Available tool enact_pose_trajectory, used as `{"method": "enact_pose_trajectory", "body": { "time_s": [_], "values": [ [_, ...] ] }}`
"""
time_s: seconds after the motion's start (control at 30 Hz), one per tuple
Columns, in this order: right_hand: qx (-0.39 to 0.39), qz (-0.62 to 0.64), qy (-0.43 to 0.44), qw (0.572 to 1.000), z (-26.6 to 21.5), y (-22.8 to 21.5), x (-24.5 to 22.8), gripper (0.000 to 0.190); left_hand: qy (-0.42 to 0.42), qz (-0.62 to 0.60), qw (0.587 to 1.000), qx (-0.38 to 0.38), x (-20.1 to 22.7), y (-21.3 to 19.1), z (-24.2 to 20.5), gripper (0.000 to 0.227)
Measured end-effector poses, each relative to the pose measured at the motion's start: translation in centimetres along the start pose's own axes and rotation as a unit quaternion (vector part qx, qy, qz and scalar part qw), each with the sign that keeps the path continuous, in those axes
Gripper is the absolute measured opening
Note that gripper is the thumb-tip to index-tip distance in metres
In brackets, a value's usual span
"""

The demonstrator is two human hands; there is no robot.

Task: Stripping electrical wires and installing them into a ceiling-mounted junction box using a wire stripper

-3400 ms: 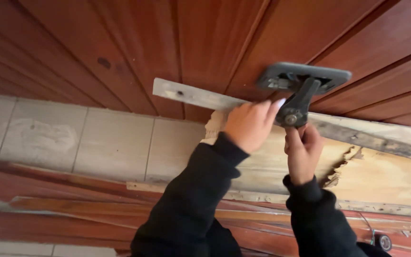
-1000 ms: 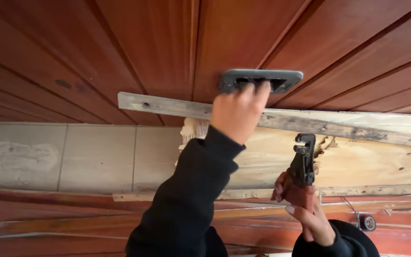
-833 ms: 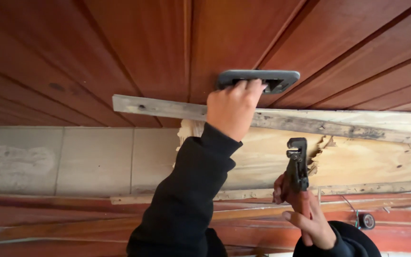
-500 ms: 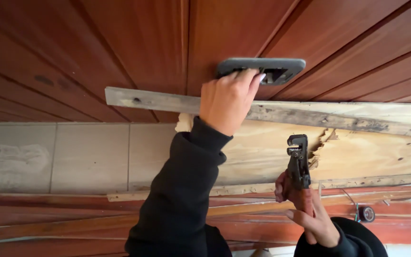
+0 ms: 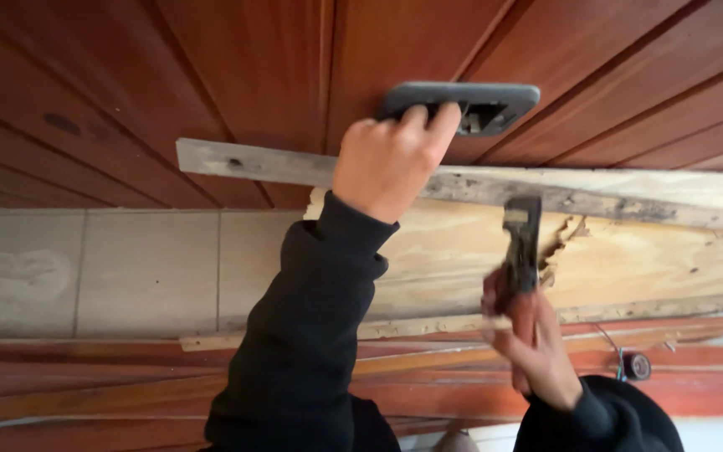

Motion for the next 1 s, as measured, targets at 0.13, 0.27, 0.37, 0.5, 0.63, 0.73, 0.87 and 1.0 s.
{"method": "enact_pose_trajectory", "body": {
  "time_s": [0.13,0.27,0.37,0.5,0.63,0.73,0.87,1.0],
  "values": [
    [0.05,0.004,-0.011,0.999,3.6,2.6,-2.2,0.056,0.006,0.013,0.999,0.032,-0.6,-0.2,-0.2,0.027],
    [0.066,0.002,-0.137,0.988,6.0,4.5,-3.3,0.045,0.042,0.002,0.992,0.121,-1.0,1.0,-0.9,0.015],
    [0.076,-0.051,-0.154,0.984,7.6,5.4,-3.7,0.051,0.036,-0.044,0.996,0.073,-1.6,1.0,-0.5,0.022],
    [0.1,-0.059,-0.157,0.981,9.2,6.6,-4.0,0.059,0.012,-0.071,0.996,0.055,-2.1,1.4,-0.3,0.02],
    [0.086,-0.119,-0.172,0.974,10.3,7.6,-4.7,0.043,-0.006,-0.092,0.995,0.049,-2.5,1.3,-0.2,0.017],
    [0.098,-0.111,-0.17,0.974,10.3,7.6,-3.9,0.045,-0.014,-0.096,0.994,0.047,-2.6,1.7,-0.3,0.018],
    [0.102,-0.118,-0.173,0.972,10.9,7.9,-5.3,0.05,-0.015,-0.107,0.993,0.052,-2.6,2.1,-0.4,0.014],
    [0.116,-0.141,-0.142,0.973,10.7,8.4,-5.4,0.046,-0.017,-0.098,0.994,0.056,-2.5,2.1,-0.5,0.014]
  ]
}}
Point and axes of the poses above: each hand's wrist, its own z-axis towards the middle knuckle, its own y-axis out of the palm, x = y × z, the point moved 8 cm from there along z, towards the middle knuckle, and after that the axes turned 14 degrees about -y, right-handed, at the moved point
